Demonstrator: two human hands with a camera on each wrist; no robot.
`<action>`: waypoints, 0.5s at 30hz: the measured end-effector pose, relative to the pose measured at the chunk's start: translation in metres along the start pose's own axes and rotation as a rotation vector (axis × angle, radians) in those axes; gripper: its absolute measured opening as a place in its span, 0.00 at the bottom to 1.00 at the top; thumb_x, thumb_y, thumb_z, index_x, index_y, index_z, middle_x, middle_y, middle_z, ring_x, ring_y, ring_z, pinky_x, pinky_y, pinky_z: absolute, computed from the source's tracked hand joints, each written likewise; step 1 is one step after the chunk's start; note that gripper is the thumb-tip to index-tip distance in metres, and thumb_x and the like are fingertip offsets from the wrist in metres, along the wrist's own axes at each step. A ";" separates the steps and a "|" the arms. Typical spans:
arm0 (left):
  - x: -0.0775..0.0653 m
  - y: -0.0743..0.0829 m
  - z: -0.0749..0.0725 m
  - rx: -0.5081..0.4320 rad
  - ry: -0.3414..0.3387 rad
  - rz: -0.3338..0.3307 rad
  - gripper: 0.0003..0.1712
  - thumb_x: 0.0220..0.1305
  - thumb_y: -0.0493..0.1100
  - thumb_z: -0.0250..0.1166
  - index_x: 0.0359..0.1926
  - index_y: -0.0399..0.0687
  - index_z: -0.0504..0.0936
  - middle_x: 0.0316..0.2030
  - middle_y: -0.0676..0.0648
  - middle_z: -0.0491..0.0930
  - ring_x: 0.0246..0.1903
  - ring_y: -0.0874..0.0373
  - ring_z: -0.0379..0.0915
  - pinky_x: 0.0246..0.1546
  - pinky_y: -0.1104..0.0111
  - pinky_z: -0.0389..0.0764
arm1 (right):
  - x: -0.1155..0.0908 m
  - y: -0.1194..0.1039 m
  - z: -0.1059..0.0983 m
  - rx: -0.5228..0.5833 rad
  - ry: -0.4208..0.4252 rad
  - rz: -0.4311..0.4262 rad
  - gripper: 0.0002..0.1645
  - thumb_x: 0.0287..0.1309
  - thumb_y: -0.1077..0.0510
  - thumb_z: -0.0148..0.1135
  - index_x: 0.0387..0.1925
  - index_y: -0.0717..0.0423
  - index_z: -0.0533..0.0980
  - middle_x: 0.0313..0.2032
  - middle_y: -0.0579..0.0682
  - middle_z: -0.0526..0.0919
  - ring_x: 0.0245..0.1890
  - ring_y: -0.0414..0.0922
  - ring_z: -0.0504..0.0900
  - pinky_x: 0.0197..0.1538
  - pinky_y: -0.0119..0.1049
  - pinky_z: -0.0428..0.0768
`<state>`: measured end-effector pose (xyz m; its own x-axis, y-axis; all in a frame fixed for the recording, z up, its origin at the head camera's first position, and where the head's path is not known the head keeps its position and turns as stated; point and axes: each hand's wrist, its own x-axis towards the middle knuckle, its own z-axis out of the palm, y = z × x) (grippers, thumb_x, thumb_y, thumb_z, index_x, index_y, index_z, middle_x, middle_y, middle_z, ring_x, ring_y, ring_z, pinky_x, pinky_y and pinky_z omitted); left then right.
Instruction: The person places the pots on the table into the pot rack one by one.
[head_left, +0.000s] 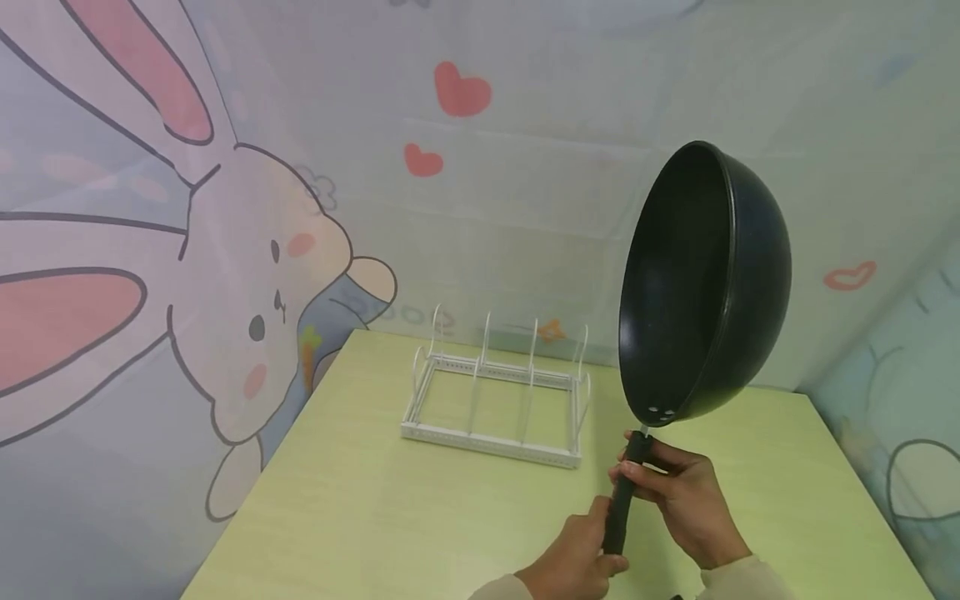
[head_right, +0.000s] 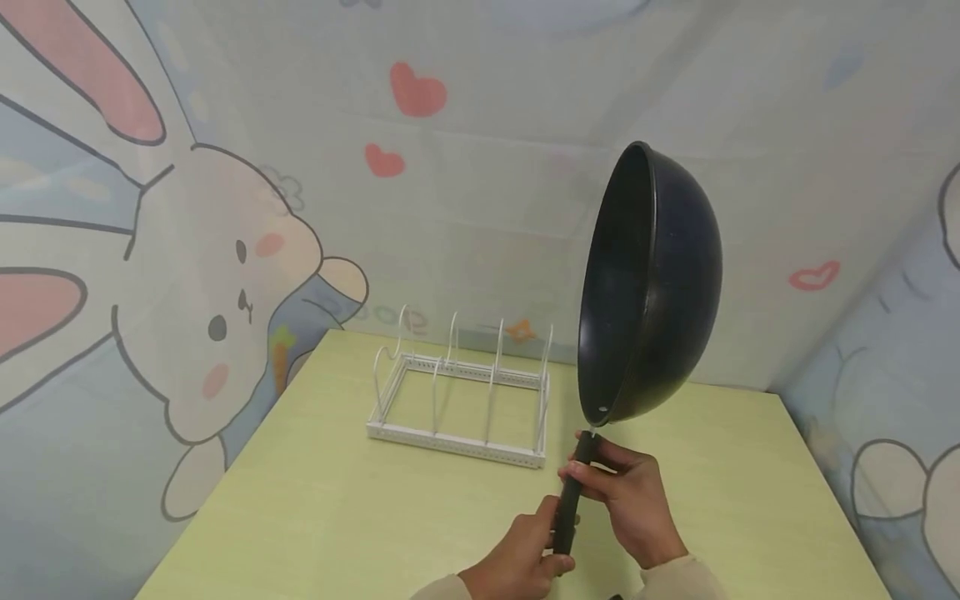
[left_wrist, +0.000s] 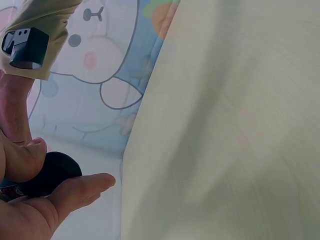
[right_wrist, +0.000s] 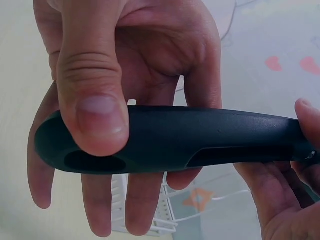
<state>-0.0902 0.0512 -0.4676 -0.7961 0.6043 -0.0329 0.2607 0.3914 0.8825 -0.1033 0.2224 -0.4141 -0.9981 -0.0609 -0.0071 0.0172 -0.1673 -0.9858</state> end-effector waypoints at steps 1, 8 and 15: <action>0.000 0.000 -0.001 0.000 0.002 -0.001 0.29 0.64 0.37 0.69 0.61 0.48 0.65 0.41 0.45 0.85 0.41 0.66 0.80 0.40 0.73 0.79 | 0.000 0.000 0.001 -0.009 0.004 -0.003 0.21 0.60 0.70 0.65 0.47 0.44 0.84 0.37 0.42 0.87 0.38 0.41 0.91 0.47 0.38 0.87; 0.001 -0.001 -0.005 0.006 0.015 0.008 0.27 0.65 0.38 0.68 0.60 0.48 0.65 0.48 0.43 0.85 0.50 0.61 0.81 0.46 0.71 0.81 | 0.003 -0.004 0.008 -0.024 0.025 -0.013 0.20 0.59 0.70 0.67 0.46 0.44 0.84 0.35 0.42 0.87 0.37 0.40 0.91 0.46 0.38 0.87; -0.005 -0.004 -0.008 -0.053 0.031 0.044 0.27 0.64 0.35 0.68 0.60 0.47 0.66 0.51 0.42 0.84 0.52 0.57 0.82 0.48 0.70 0.81 | 0.004 -0.004 0.014 -0.013 0.035 -0.011 0.20 0.58 0.71 0.67 0.45 0.44 0.85 0.35 0.42 0.87 0.36 0.40 0.91 0.45 0.38 0.87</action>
<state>-0.0919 0.0413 -0.4670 -0.8013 0.5979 0.0202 0.2668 0.3270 0.9066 -0.1068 0.2095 -0.4077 -0.9997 -0.0250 -0.0019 0.0058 -0.1547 -0.9879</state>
